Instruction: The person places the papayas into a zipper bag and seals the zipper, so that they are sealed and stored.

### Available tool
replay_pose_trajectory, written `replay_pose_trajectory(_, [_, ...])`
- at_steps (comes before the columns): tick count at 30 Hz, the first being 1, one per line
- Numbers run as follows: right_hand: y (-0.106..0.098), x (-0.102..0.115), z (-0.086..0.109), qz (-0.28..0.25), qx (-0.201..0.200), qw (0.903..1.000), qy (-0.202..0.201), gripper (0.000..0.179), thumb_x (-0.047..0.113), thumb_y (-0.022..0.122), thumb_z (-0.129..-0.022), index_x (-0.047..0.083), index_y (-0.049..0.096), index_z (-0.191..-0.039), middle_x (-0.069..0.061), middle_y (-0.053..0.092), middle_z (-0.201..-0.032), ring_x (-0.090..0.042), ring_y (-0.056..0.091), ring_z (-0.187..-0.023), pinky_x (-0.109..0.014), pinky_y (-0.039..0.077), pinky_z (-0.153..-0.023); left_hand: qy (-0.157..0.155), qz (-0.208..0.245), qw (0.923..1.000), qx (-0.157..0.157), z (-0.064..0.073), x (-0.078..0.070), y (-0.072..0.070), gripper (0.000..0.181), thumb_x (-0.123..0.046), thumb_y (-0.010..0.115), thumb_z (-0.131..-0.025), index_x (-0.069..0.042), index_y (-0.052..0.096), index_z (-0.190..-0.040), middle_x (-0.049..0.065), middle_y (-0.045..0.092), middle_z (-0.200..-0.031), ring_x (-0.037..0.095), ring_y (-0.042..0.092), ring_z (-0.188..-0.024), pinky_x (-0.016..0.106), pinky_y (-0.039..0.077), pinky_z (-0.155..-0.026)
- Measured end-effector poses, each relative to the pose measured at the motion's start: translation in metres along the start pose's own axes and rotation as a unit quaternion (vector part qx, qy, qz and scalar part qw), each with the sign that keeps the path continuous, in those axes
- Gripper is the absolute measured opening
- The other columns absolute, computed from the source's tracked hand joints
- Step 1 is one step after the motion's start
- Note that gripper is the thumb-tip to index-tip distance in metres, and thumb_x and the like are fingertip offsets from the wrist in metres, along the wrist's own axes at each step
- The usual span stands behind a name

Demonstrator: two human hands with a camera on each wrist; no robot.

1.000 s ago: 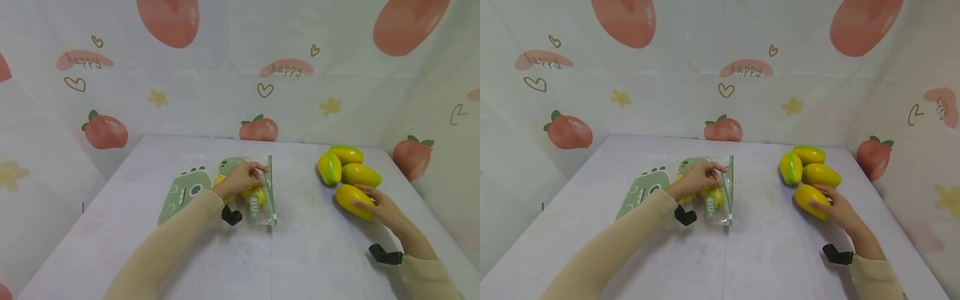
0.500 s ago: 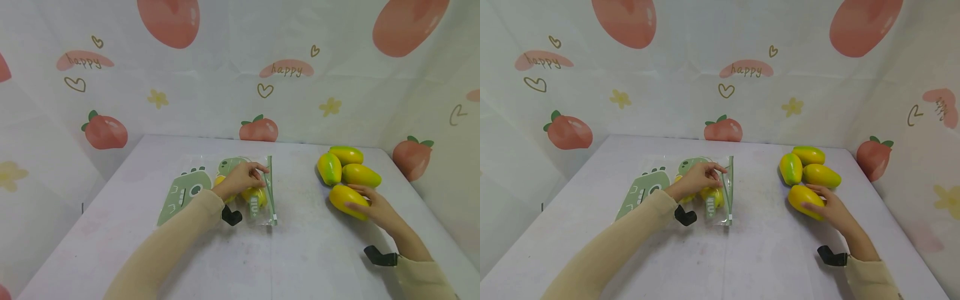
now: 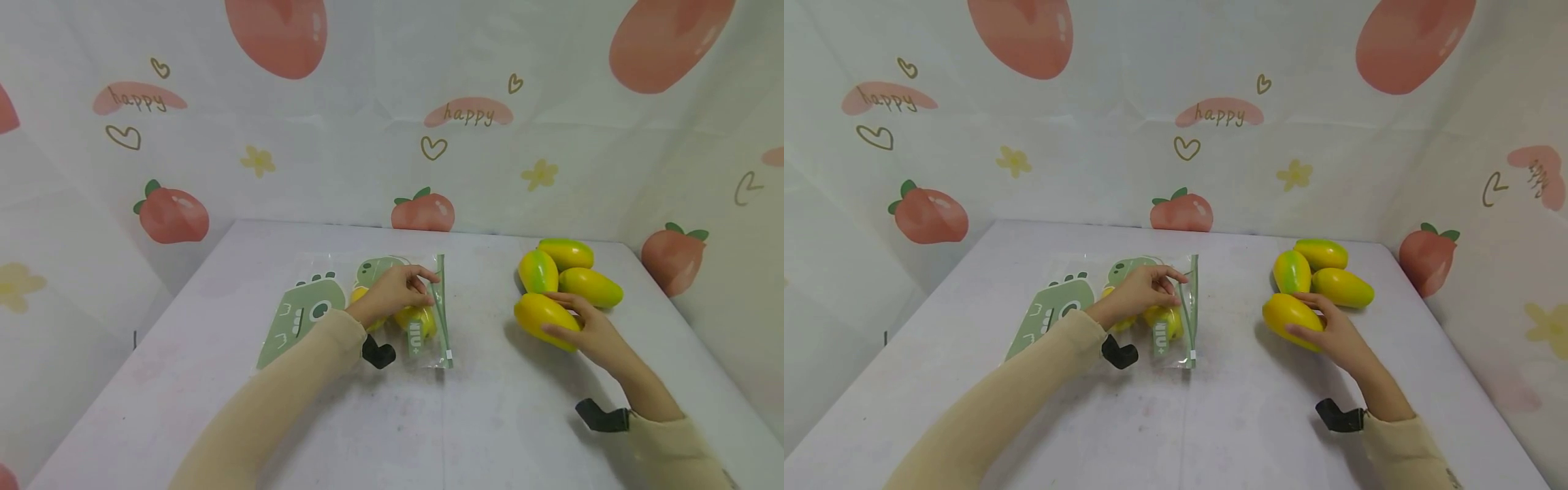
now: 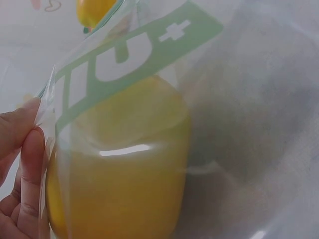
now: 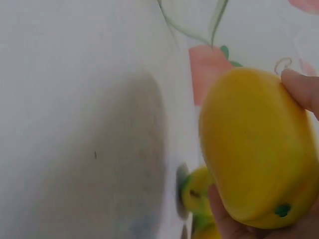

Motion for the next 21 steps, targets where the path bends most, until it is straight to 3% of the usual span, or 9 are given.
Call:
replay_pose_trajectory(7, [0.014, 0.012, -0.003, -0.02, -0.001, 0.9998, -0.008, 0.063, 0.03, 0.063, -0.095, 0.005, 0.036, -0.146, -0.022, 0.042, -0.141, -0.036, 0.044, -0.119, -0.054, 0.039, -0.096, 0.007, -0.002, 1.0, 0.001, 0.001, -0.002, 0.0, 0.038, -0.013, 0.077, -0.083, -0.01, 0.067, -0.119, 0.005, 0.061, -0.084, 0.017, 0.054, -0.075, 0.022, 0.046, -0.063])
replay_pose_trajectory(21, [0.033, 0.027, -0.012, -0.025, -0.003, 0.9989, -0.04, 0.063, 0.029, 0.066, -0.092, 0.005, 0.04, -0.144, -0.019, 0.047, -0.141, -0.032, 0.049, -0.119, -0.015, 0.039, -0.088, 0.007, -0.008, 0.9999, -0.004, 0.001, -0.001, 0.0, 0.038, -0.014, 0.077, -0.082, -0.011, 0.067, -0.118, 0.004, 0.061, -0.084, 0.017, 0.054, -0.074, 0.022, 0.046, -0.063])
Point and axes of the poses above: each hand's wrist, its own z-axis away from the middle knuckle, its own y-axis out of the palm, x = y × z, the point moved 5 cm from there along -z, towards the middle knuckle
